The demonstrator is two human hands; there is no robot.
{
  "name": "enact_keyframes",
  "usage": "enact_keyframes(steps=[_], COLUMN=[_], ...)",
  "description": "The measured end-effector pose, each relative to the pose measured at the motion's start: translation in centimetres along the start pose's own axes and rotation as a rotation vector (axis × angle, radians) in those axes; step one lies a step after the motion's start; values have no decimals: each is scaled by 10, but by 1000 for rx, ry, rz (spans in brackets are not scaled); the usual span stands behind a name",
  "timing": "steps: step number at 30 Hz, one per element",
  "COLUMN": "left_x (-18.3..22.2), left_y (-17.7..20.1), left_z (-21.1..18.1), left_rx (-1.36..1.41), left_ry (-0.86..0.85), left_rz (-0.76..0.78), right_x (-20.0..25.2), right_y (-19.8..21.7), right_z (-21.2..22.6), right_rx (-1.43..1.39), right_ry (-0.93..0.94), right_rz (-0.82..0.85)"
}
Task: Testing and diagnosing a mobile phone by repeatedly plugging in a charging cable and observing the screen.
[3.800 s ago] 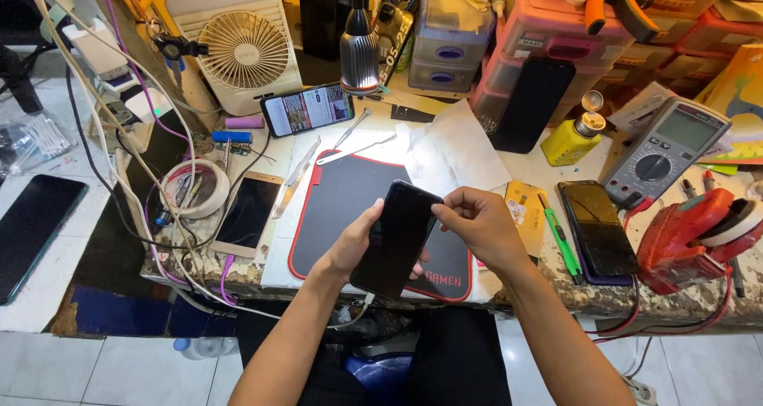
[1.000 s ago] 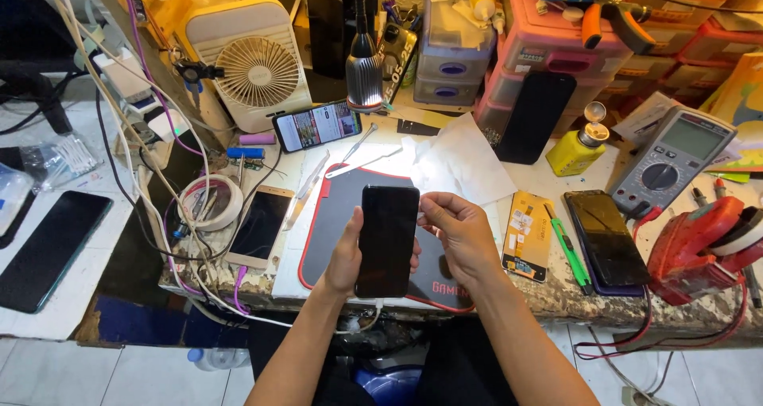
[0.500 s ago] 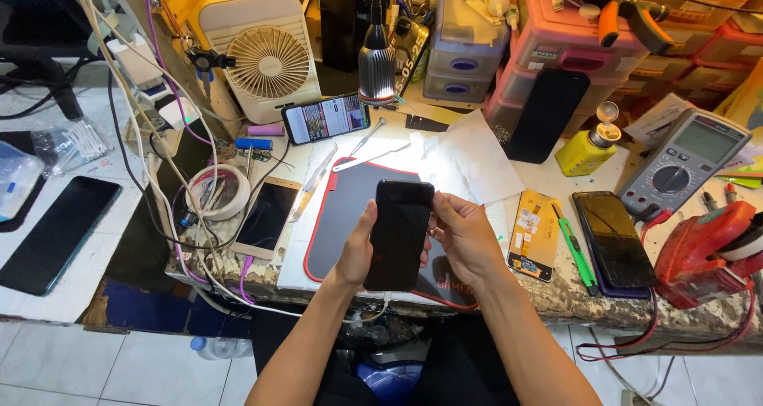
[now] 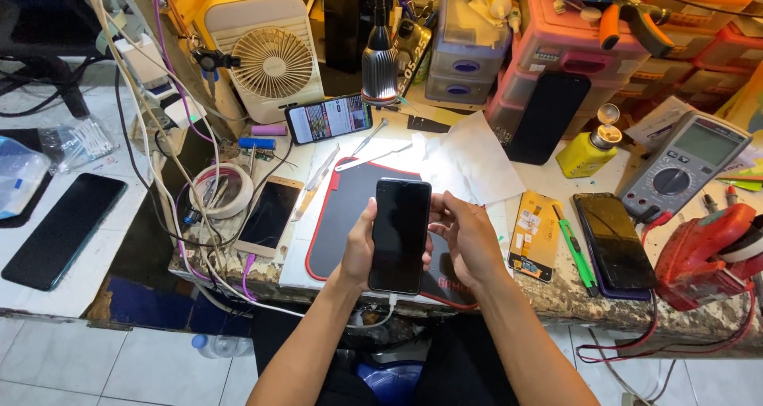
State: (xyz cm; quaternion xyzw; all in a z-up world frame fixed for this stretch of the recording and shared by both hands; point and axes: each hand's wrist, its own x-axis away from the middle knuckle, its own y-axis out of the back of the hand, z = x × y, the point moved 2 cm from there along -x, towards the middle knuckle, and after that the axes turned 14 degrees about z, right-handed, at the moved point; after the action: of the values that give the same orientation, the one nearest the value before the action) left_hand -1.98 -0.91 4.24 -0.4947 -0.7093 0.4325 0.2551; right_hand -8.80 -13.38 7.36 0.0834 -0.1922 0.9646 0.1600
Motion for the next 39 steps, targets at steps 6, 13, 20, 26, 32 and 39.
enact_keyframes(steps=[6, 13, 20, 26, 32, 39], left_x=[-2, -10, -11, -6, -4, -3], left_y=[36, 69, 110, 112, 106, 107], left_z=[11, 7, 10, 2, 1, -20], left_rx=[196, 26, 539, 620, 620, 87], left_ry=[59, 225, -25, -65, -80, 44], left_rz=[-104, -221, 299, 443, 407, -197], right_x=[-9, -42, -70, -74, -77, -60], right_y=[5, -18, -39, -52, -49, -31], right_z=[-29, -31, -32, -27, -29, -16], right_rx=[194, 252, 575, 619, 618, 274], right_ry=[167, 202, 49, -1, -17, 119], right_rz=[212, 226, 87, 74, 93, 403])
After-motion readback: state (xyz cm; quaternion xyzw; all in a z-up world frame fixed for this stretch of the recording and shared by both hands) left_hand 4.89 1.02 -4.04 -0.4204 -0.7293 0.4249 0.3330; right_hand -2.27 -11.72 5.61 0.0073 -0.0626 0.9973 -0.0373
